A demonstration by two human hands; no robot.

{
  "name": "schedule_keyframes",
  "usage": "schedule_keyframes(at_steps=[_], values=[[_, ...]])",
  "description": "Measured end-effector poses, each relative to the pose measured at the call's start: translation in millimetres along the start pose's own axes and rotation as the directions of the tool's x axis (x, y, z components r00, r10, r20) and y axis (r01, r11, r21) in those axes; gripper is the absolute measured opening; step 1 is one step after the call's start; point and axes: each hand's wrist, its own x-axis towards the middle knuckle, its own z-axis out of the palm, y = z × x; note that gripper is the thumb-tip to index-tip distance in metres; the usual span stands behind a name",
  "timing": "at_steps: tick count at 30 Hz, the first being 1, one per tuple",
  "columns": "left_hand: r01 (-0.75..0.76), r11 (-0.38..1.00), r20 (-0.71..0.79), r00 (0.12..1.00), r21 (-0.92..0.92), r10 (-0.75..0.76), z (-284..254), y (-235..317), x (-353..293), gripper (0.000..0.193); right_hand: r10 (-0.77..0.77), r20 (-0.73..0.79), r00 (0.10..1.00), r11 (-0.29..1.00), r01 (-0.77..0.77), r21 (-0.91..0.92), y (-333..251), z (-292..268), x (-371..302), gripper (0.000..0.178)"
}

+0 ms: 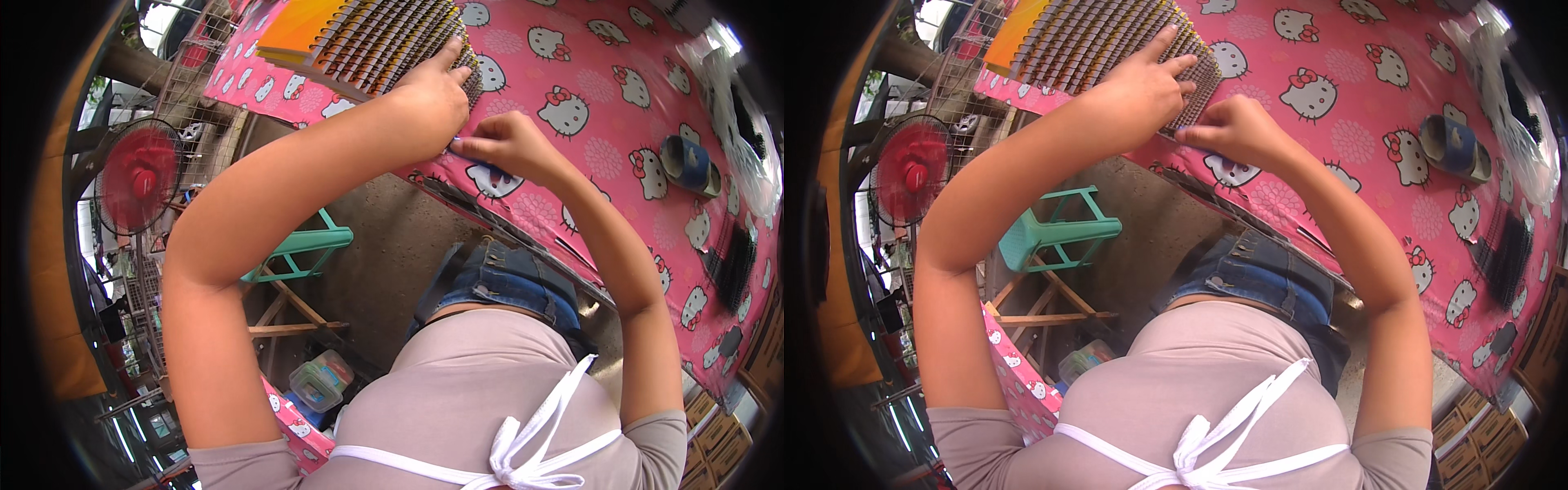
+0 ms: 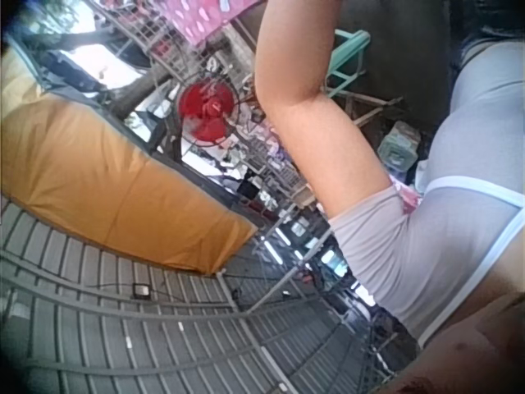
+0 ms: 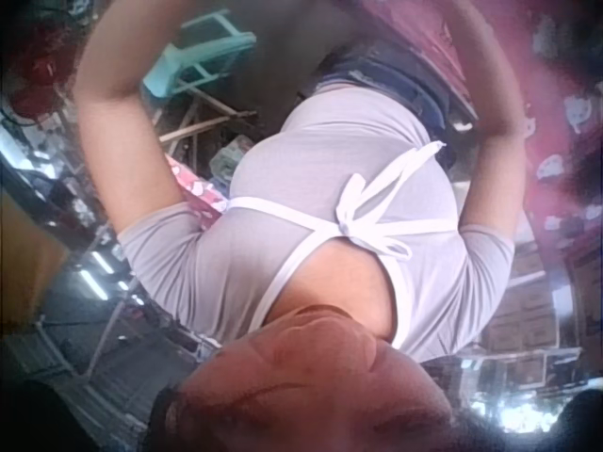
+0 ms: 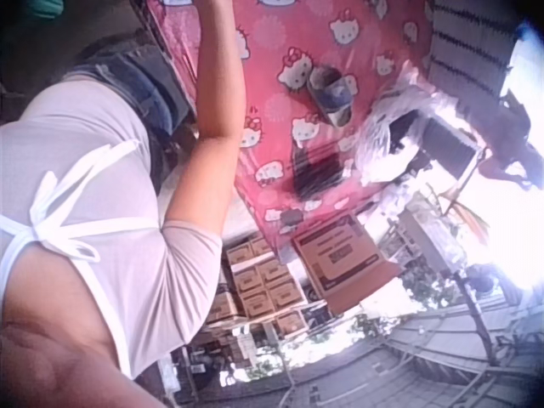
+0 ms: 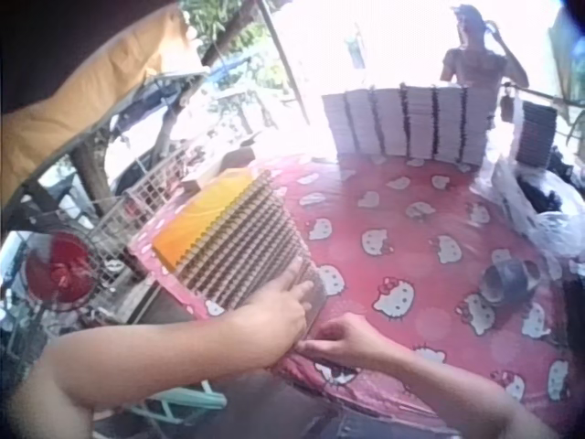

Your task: The person uses a small blue tool to trim or crimp the metal spiral binding on a stack of yellow notebooks, then places the notebooks on a table.

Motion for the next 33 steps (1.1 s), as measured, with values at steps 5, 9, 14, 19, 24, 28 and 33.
schedule_keyframes(at_steps=[5, 9, 14, 19, 24, 28, 33], values=[[-0.028, 0.999, 0.042, 0.999, 0.027, 0.026, 1.4, 2.0, 6.2, 0.044, -0.525, -0.265, 0.809, 0.826, 0.409, -0.387, 25.1, 17.9, -0.2, 0.038], [-0.020, 0.999, 0.026, 0.999, 0.039, 0.018, 0.2, 1.4, 5.6, 0.034, -0.847, -0.247, 0.470, 0.445, 0.375, -0.814, 32.9, 15.9, -4.5, 0.037], [-0.011, 1.000, -0.020, 1.000, -0.025, 0.011, 1.7, -0.5, 7.3, 0.028, -0.737, -0.256, 0.626, 0.616, 0.467, -0.634, 33.2, 21.5, 5.8, 0.036], [-0.027, 1.000, -0.018, 0.999, 0.004, 0.027, 4.2, 0.9, 9.9, 0.029, -0.018, -0.012, 1.000, 0.999, 0.019, 0.045, 4.2, -4.4, 1.8, 0.045], [-0.008, 0.998, -0.077, 0.997, 0.062, 0.013, 17.8, 8.3, 14.7, 0.028, -0.549, -0.237, 0.801, 0.781, 0.392, -0.485, 25.2, 11.8, 0.7, 0.042], [-0.027, 0.999, -0.030, 0.999, 0.032, 0.028, 11.9, 4.5, 14.4, 0.028, -0.867, -0.202, 0.456, 0.400, 0.395, -0.827, 40.3, 10.4, 2.6, 0.040], [-0.040, 0.999, -0.009, 0.999, 0.031, 0.040, 9.0, 2.5, 14.7, 0.028, -0.753, -0.216, 0.622, 0.594, 0.499, -0.631, 37.9, 11.7, 10.8, 0.035]])
